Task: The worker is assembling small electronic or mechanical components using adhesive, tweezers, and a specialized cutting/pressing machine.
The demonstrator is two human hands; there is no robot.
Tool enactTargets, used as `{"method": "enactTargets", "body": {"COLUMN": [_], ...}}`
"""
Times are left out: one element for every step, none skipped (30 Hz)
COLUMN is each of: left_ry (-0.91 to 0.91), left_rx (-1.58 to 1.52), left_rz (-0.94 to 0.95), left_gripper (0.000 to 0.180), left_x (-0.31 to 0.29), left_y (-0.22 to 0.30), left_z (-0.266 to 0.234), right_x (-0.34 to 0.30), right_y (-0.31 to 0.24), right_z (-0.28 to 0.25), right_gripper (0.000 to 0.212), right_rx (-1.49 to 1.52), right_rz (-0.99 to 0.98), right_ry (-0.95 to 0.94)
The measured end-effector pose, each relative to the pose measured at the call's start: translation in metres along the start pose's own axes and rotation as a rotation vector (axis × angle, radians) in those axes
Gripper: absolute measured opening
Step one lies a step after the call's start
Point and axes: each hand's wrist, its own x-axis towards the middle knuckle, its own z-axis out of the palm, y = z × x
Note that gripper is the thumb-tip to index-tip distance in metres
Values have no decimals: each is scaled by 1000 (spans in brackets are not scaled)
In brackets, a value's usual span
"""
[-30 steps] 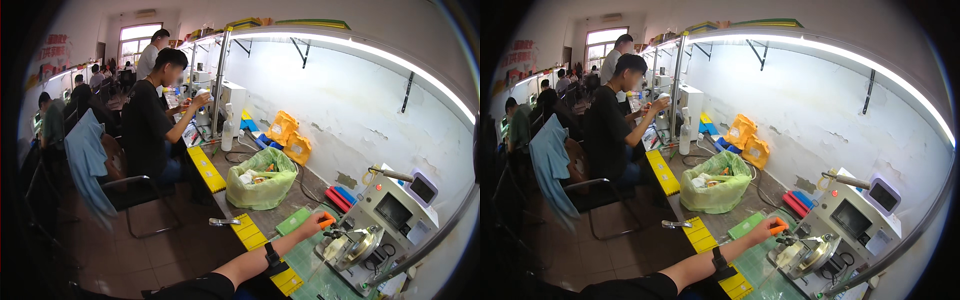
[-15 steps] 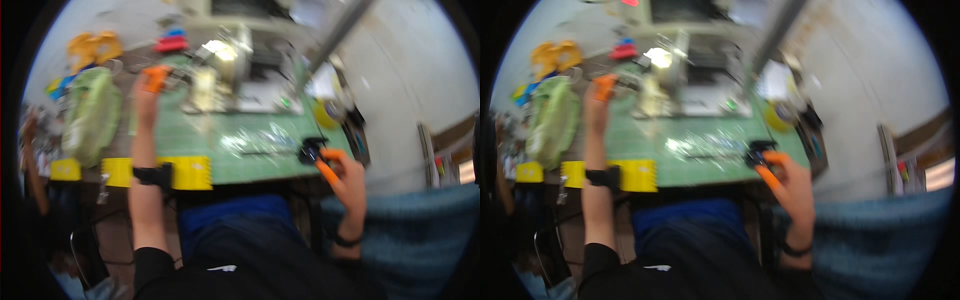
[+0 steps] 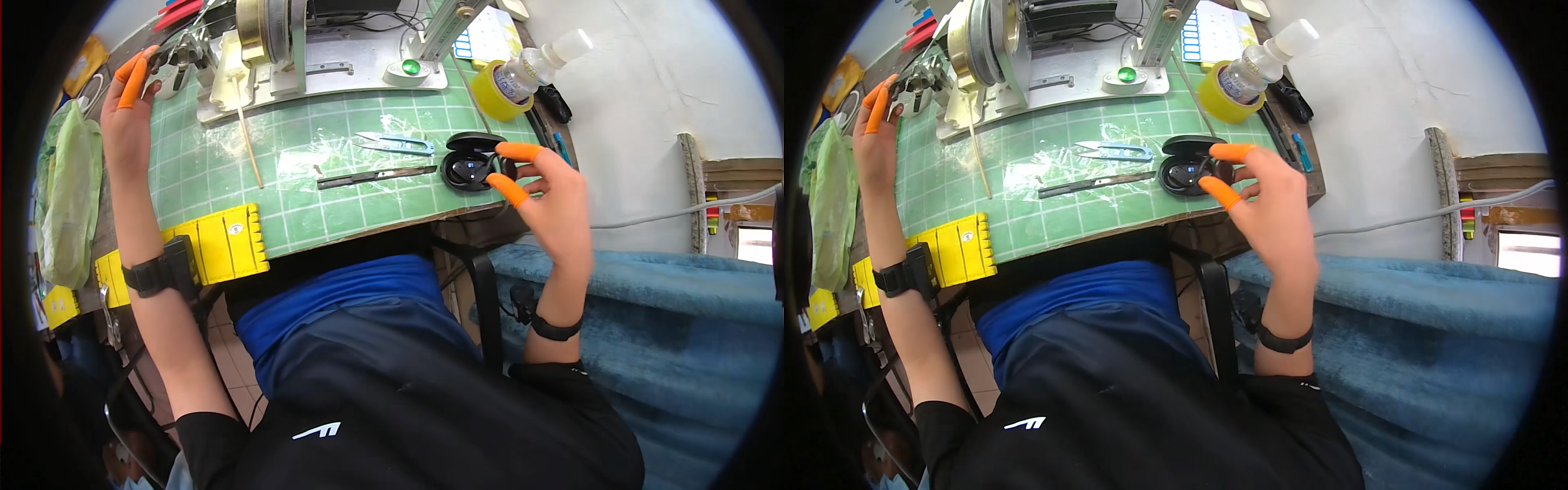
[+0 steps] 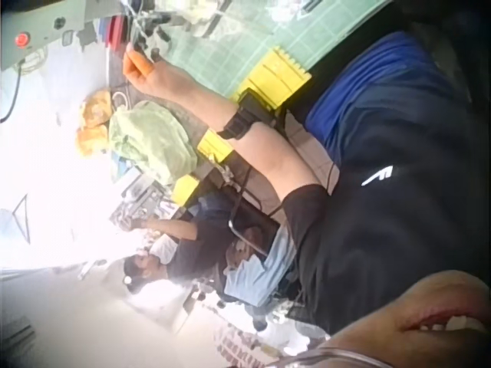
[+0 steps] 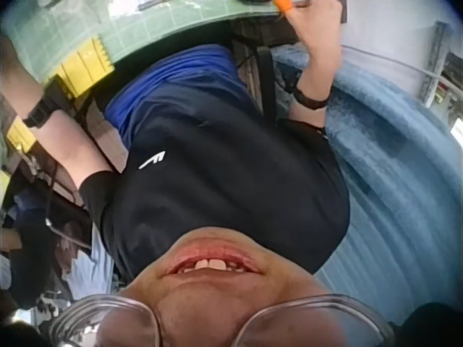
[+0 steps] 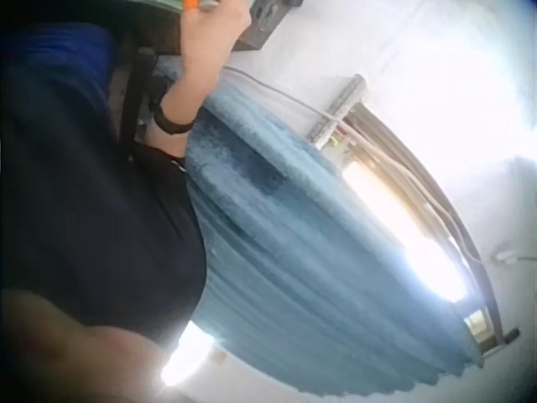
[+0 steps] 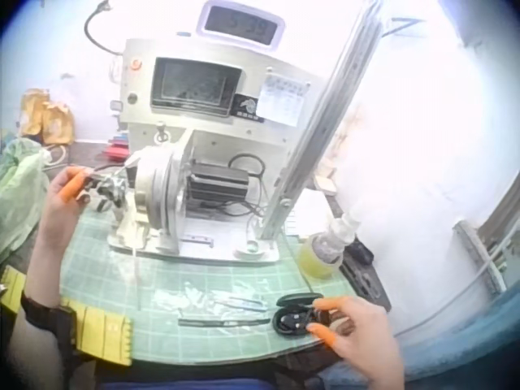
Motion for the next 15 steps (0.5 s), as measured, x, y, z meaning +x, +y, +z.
{"method": "enactTargets", "body": {"left_ry": [2, 2, 5, 9, 11, 10, 18, 19, 21, 24, 25, 17, 10, 10, 6], "left_rx": [-8, 16, 42, 36, 81, 121, 122, 114, 60, 8, 6, -13, -30, -32, -16], "left_rz": [1, 3, 4, 4, 21, 37, 33, 32, 14, -3, -5, 1, 8, 6, 10], "left_gripper": [38, 40, 42, 42, 38, 36, 37, 37, 42, 47, 47, 46, 45, 45, 44], "left_x": [0, 0, 0, 0, 0, 2, 4, 5, 6, 7, 7, 8, 9, 9, 8], "left_y": [1, 1, 0, -1, -2, -6, -8, -9, -6, -5, -6, -8, -8, -9, -7], "left_z": [-2, -4, -7, -9, -12, -14, -16, -18, -19, -19, -20, -20, -21, -21, -19], "right_x": [-1, -2, -2, -2, -1, -1, 0, 1, 3, 4, 5, 5, 5, 5, 5], "right_y": [2, 3, 4, 4, 5, 5, 5, 7, 10, 12, 13, 14, 15, 17, 18], "right_z": [1, 2, 3, 4, 5, 4, 5, 4, 5, 5, 6, 7, 9, 12, 16], "right_gripper": [33, 33, 34, 34, 34, 34, 33, 33, 31, 30, 30, 29, 29, 29, 29], "right_rx": [-8, -7, -5, -11, 8, 24, 20, 12, -22, -55, -58, -96, -134, -136, -154], "right_rz": [-2, -62, -122, -124, -147, -167, -110, -108, -105, -102, -102, -80, -59, -58, -8], "right_ry": [2, -34, -74, -75, -101, -124, -119, -119, -98, -77, -78, -58, -39, -40, -16]}}
